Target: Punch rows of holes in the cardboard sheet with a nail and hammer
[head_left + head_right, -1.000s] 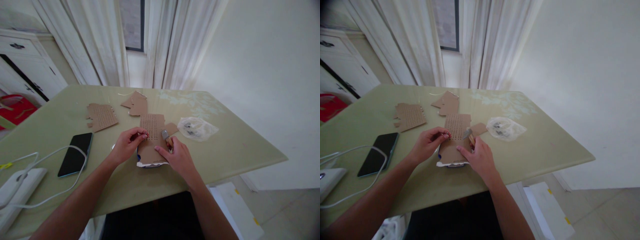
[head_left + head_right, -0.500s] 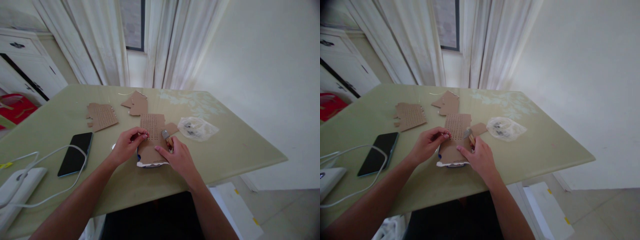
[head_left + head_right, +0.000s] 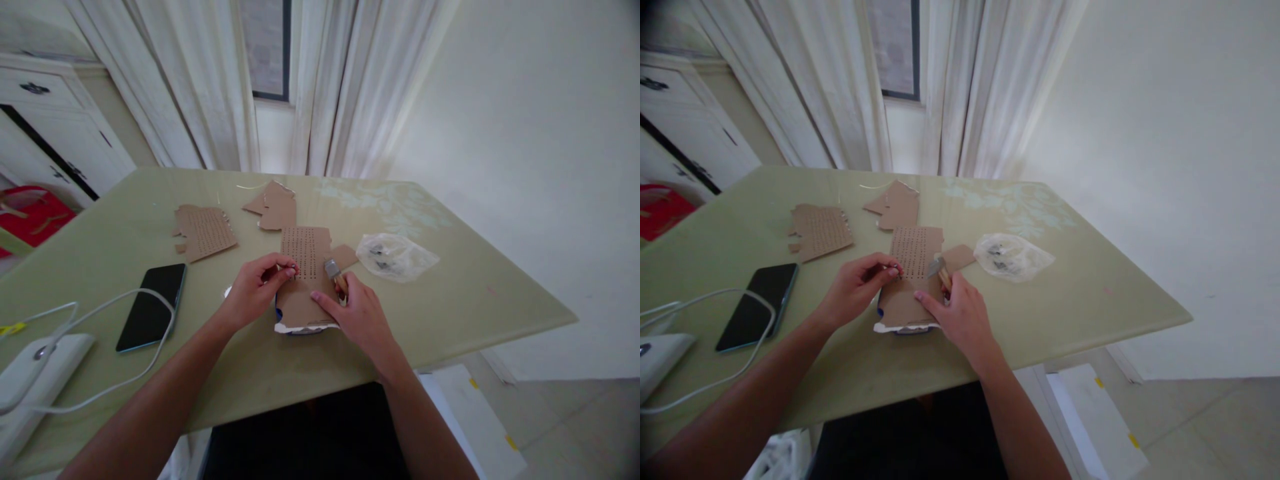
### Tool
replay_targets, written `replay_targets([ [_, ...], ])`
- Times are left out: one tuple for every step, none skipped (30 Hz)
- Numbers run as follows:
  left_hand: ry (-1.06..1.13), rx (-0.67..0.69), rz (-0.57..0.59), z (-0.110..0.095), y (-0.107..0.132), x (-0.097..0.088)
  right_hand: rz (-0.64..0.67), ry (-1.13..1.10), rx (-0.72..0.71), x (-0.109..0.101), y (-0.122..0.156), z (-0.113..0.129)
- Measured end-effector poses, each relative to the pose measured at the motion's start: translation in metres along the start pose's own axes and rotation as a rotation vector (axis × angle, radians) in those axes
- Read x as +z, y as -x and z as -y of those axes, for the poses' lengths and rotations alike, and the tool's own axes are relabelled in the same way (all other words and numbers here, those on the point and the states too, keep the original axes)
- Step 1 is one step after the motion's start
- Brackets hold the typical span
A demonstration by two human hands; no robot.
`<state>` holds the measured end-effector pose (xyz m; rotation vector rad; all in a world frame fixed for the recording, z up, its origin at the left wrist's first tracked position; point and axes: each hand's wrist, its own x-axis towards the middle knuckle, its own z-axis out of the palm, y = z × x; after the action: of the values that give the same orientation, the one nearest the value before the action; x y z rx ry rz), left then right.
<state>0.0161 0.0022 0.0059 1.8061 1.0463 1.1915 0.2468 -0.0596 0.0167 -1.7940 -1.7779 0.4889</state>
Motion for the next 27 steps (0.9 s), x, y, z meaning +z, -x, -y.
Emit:
replay_targets([
  [-0.002,0.0,0.0,-0.0005,0.0,-0.0001,0.001,0.002,0.001,0.0002,-0.0001,-0.0002],
  [-0.002,0.0,0.002,-0.0011,-0.0002,-0.0002,0.0,0.004,0.003,0.0003,-0.0001,-0.0002],
  [-0.002,-0.001,0.004,-0.0019,-0.0004,-0.0004,-0.001,0.005,0.005,0.0002,0.0,-0.0001],
  [-0.001,-0.001,0.005,-0.0026,-0.0006,-0.0005,-0.002,0.004,0.005,-0.0001,0.0002,0.0002],
  [0.001,-0.002,0.005,-0.0033,-0.0009,-0.0006,-0.002,0.003,0.004,-0.0004,0.0004,0.0006],
  [0.003,-0.004,0.008,-0.0038,-0.0011,-0.0007,-0.002,0.0,0.001,-0.0009,0.0007,0.0011],
  [0.007,-0.005,0.009,-0.004,-0.0013,-0.0008,-0.004,-0.003,-0.002,-0.0013,0.0008,0.0015],
  [0.011,-0.005,0.009,-0.004,-0.0014,-0.0008,-0.008,-0.005,-0.005,-0.0017,0.0009,0.0018],
  [0.015,-0.006,0.01,-0.0036,-0.0014,-0.0008,-0.011,-0.005,-0.006,-0.0019,0.001,0.002],
  [0.021,-0.007,0.01,-0.003,-0.0014,-0.0007,-0.014,-0.005,-0.007,-0.002,0.001,0.002],
  [0.025,-0.008,0.007,-0.0023,-0.0014,-0.0005,-0.015,-0.004,-0.007,-0.002,0.0009,0.0019],
  [0.027,-0.009,0.003,-0.0016,-0.0013,-0.0003,-0.015,-0.003,-0.007,-0.0018,0.0009,0.0017],
  [0.025,-0.01,0.001,-0.0009,-0.0013,-0.0002,-0.011,-0.003,-0.008,-0.0016,0.0008,0.0014],
  [0.019,-0.011,0.002,-0.0002,-0.0012,-0.0001,-0.011,-0.003,-0.008,-0.0013,0.0008,0.0011],
  [0.013,-0.01,0.001,0.0003,-0.0012,0.0,-0.012,-0.003,-0.008,-0.0009,0.0008,0.0007],
  [0.006,-0.008,0.003,0.0007,-0.0011,0.0,-0.011,-0.003,-0.008,-0.0005,0.0008,0.0003],
  [-0.001,-0.007,0.005,0.0009,-0.001,0.0,-0.009,-0.003,-0.007,-0.0002,0.0008,0.0],
  [-0.004,-0.005,0.005,0.0008,-0.0009,0.0,-0.005,-0.002,-0.006,0.0,0.0009,-0.0003],
  [-0.005,-0.004,0.003,0.0005,-0.0008,0.0,-0.002,-0.002,-0.006,0.0001,0.0009,-0.0005],
  [-0.003,-0.003,0.002,0.0,-0.0007,0.0,0.0,-0.002,-0.006,0.0,0.0008,-0.0006],
  [-0.002,-0.003,0.0,-0.0008,-0.0005,0.0,0.0,-0.002,-0.007,-0.0002,0.0008,-0.0005],
  [-0.002,-0.003,0.001,-0.0018,-0.0005,0.0,-0.002,-0.003,-0.008,-0.0005,0.0007,-0.0004],
  [-0.003,-0.003,0.0,-0.0027,-0.0005,-0.0001,-0.004,-0.003,-0.009,-0.0009,0.0006,-0.0002],
  [-0.005,-0.003,0.003,-0.0036,-0.0006,-0.0002,-0.005,-0.003,-0.01,-0.0013,0.0005,0.0001],
  [-0.009,-0.005,0.005,-0.0043,-0.0007,-0.0003,-0.005,-0.002,-0.01,-0.0017,0.0005,0.0004],
  [-0.013,-0.006,0.007,-0.0047,-0.0009,-0.0004,-0.004,-0.001,-0.009,-0.002,0.0005,0.0006],
  [-0.015,-0.007,0.008,-0.0048,-0.001,-0.0006,-0.002,-0.001,-0.007,-0.0022,0.0006,0.0008],
])
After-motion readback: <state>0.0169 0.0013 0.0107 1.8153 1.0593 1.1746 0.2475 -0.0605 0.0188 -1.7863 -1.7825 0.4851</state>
